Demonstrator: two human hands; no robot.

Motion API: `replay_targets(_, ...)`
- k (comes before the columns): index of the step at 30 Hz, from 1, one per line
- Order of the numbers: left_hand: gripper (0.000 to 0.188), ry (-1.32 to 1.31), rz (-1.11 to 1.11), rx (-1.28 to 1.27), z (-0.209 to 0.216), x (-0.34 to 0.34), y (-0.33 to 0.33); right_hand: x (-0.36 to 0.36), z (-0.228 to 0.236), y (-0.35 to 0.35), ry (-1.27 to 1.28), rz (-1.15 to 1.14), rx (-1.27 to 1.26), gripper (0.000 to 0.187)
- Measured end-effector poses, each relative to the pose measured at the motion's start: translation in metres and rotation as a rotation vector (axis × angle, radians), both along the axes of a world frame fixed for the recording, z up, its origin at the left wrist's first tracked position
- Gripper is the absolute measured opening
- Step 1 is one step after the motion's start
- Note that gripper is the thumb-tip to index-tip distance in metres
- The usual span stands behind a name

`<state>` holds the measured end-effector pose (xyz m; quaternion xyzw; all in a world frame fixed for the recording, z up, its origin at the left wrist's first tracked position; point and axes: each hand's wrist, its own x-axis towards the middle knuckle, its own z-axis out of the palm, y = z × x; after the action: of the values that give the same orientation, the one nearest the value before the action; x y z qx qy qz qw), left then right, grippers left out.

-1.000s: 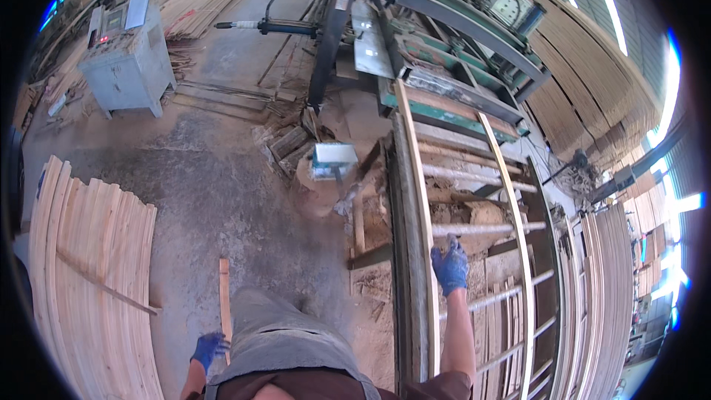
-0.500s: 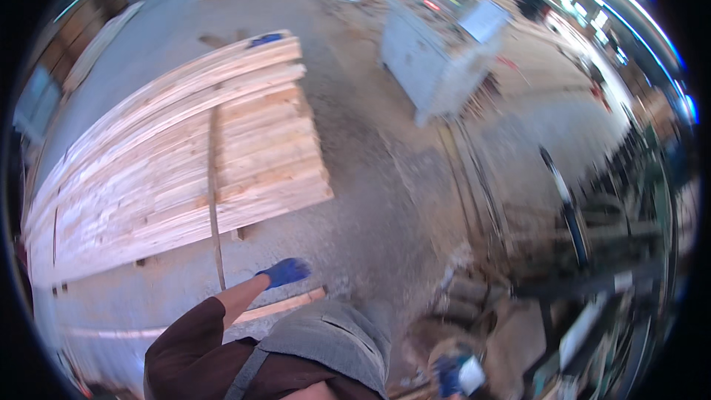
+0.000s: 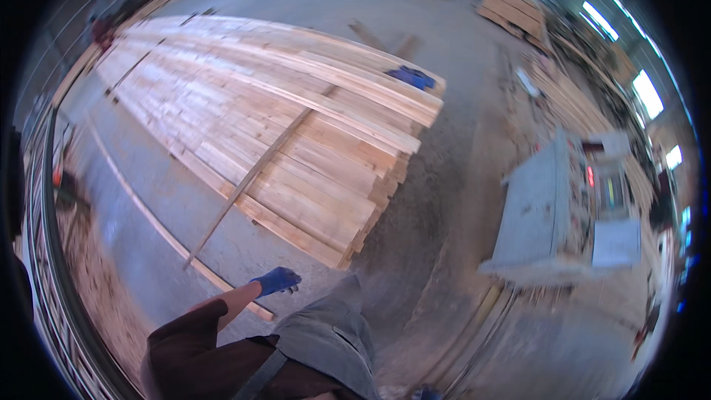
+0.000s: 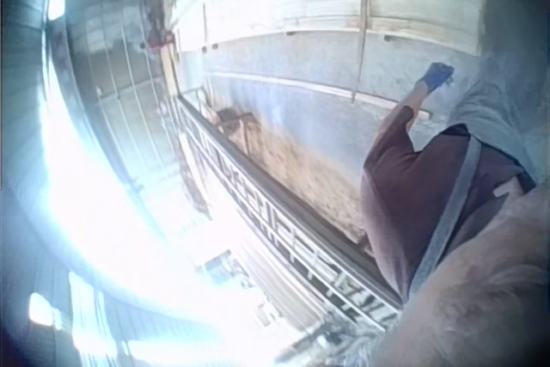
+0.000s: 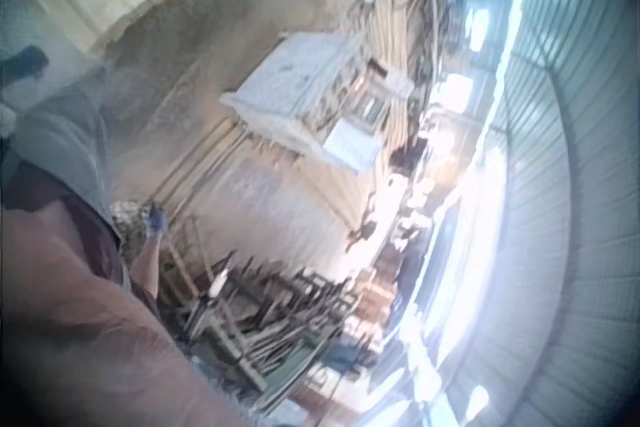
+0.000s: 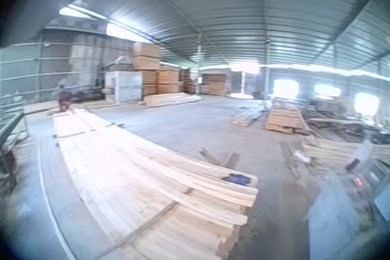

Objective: The person measures and places wooden planks onto a metal frame, then uses a brush to apply a white substance to the assembled planks. The person repeatedly picks up planks, aligns them on the frame, and brushes the surface.

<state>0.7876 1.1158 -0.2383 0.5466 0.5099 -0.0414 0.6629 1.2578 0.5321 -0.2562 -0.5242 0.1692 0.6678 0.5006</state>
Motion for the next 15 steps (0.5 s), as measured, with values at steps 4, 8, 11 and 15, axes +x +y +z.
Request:
replay_targets(4,0.038,-0.034,0.473,-0.253,0.016,0.049,0.013,0.158,0.034,0.313,-0.716,0.297,-0.171,0.009)
replay_targets(8,0.042,-0.312,0.588,-0.169,-0.009,0.158,0.104,0.229,0.034,0.548,-0.379,0.187,0.189,0.012)
replay_targets(11,0.044,-0.482,0.683,-0.111,-0.003,0.231,0.185,0.196,0.035,0.691,-0.598,0.638,0.441,0.015)
replay_targets(15,0.047,-0.600,0.771,0.079,0.006,0.317,0.297,0.226,0.017,0.848,-0.341,0.575,0.270,0.009)
